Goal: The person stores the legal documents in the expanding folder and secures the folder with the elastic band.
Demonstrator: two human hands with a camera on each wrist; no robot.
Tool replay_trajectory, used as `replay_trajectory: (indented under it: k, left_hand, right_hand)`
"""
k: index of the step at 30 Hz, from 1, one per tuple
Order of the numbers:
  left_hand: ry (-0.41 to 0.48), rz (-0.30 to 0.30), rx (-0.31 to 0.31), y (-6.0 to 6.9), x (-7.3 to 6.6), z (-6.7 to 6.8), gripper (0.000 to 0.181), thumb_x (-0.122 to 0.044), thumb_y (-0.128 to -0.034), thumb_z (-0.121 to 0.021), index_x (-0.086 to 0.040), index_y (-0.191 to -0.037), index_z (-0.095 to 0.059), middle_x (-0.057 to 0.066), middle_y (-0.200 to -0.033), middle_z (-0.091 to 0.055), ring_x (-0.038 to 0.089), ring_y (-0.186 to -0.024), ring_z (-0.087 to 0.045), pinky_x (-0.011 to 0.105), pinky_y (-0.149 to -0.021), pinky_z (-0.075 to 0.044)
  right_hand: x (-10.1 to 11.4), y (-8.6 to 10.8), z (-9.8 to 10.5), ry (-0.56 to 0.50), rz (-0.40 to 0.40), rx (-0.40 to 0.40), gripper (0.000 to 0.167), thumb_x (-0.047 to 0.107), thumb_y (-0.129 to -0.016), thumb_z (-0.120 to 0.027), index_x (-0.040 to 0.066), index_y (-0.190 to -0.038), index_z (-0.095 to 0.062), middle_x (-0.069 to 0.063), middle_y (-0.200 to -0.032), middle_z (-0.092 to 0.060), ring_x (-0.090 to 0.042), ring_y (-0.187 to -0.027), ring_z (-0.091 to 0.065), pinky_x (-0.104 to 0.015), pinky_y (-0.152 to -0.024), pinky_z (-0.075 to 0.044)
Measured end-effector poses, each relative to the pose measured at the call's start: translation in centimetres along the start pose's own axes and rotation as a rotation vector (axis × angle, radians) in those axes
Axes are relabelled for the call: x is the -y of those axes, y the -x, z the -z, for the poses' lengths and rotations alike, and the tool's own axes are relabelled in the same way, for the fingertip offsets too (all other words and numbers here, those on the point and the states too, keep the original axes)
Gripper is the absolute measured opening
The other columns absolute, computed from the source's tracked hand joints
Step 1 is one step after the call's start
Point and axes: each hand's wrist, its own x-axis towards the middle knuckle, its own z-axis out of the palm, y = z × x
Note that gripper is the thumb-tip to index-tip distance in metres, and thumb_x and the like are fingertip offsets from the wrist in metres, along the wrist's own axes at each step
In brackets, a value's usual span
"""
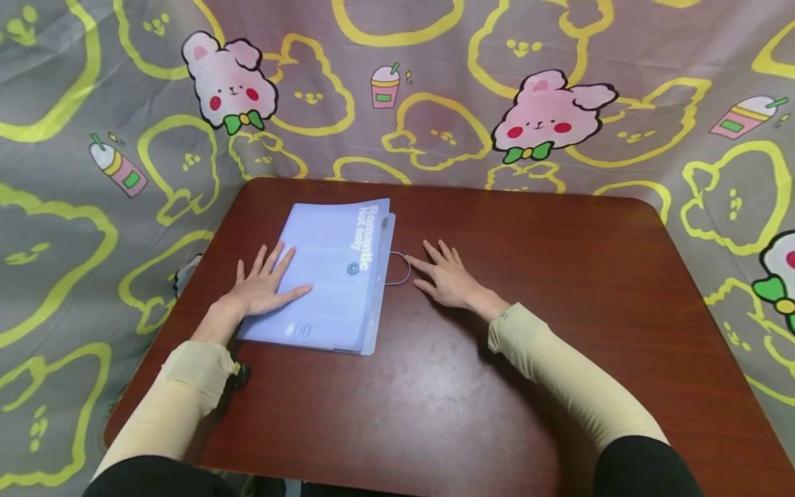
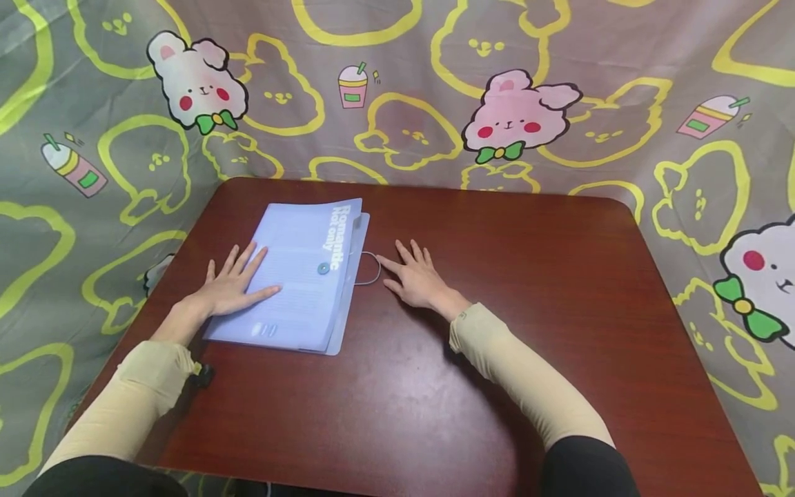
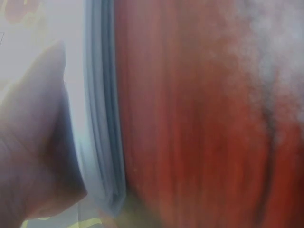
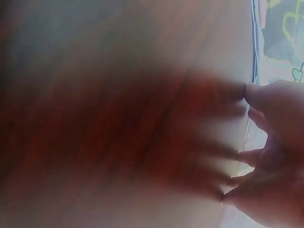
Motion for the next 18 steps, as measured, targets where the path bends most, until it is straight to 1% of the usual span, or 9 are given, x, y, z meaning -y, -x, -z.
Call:
replay_trajectory:
  k: [3,7,11,14,18]
  left_hand:
    - [0.014,-0.005,-0.008,-0.4,0.4,-0.2,0.118,-0.093,-0.0954,-0.044,-0.022,-0.178,0.002,0.011,-0.186,0.016,0.046,-0.170,0.021,0.082,-0.125,0.021]
    - [0.014,-0.004,-0.007,-0.6,0.4,0.0,0.117,-0.092,-0.0964,-0.043,-0.022,-0.178,0.004,0.011,-0.186,0.018,0.047,-0.170,0.022,0.082,-0.124,0.023]
    - [0.028,-0.010,-0.019,-0.5,0.1,0.2,0.118,-0.092,-0.0954,-0.045,-0.022,-0.179,0.001,0.011,-0.186,0.016,0.047,-0.170,0.022,0.083,-0.124,0.022]
    - [0.018,-0.005,-0.025,-0.6,0.3,-0.1,0.119,-0.093,-0.0943,-0.045,-0.023,-0.179,0.001,0.009,-0.186,0.016,0.046,-0.170,0.021,0.082,-0.126,0.020]
    - [0.001,0.005,-0.018,-0.8,0.9,-0.6,0.116,-0.090,-0.0969,-0.046,-0.023,-0.179,0.002,0.009,-0.186,0.016,0.046,-0.171,0.020,0.083,-0.126,0.019]
  right_hand:
    - [0.1,-0.3,0.1,-0.008,-0.004,0.004,0.059,0.033,-0.115,-0.058,0.024,-0.171,-0.042,-0.027,-0.182,-0.016,-0.058,-0.169,-0.007,-0.077,-0.134,-0.010]
    - [0.4,-0.7,0.1,-0.016,0.004,0.003,0.061,0.034,-0.116,-0.058,0.027,-0.173,-0.038,-0.025,-0.183,-0.018,-0.057,-0.169,-0.007,-0.079,-0.133,-0.009]
    - [1.0,-1.0,0.2,-0.043,0.008,-0.004,0.065,0.034,-0.115,-0.059,0.028,-0.175,-0.033,-0.023,-0.182,-0.023,-0.056,-0.169,-0.010,-0.080,-0.133,-0.009]
    - [1.4,-1.2,0.0,-0.071,-0.002,-0.012,0.067,0.033,-0.115,-0.059,0.029,-0.175,-0.030,-0.021,-0.181,-0.026,-0.054,-0.170,-0.012,-0.080,-0.133,-0.009]
    - [1.9,-1.5,-0.4,-0.100,-0.022,-0.039,0.067,0.033,-0.115,-0.059,0.029,-0.176,-0.029,-0.018,-0.180,-0.033,-0.052,-0.169,-0.017,-0.079,-0.133,-0.011]
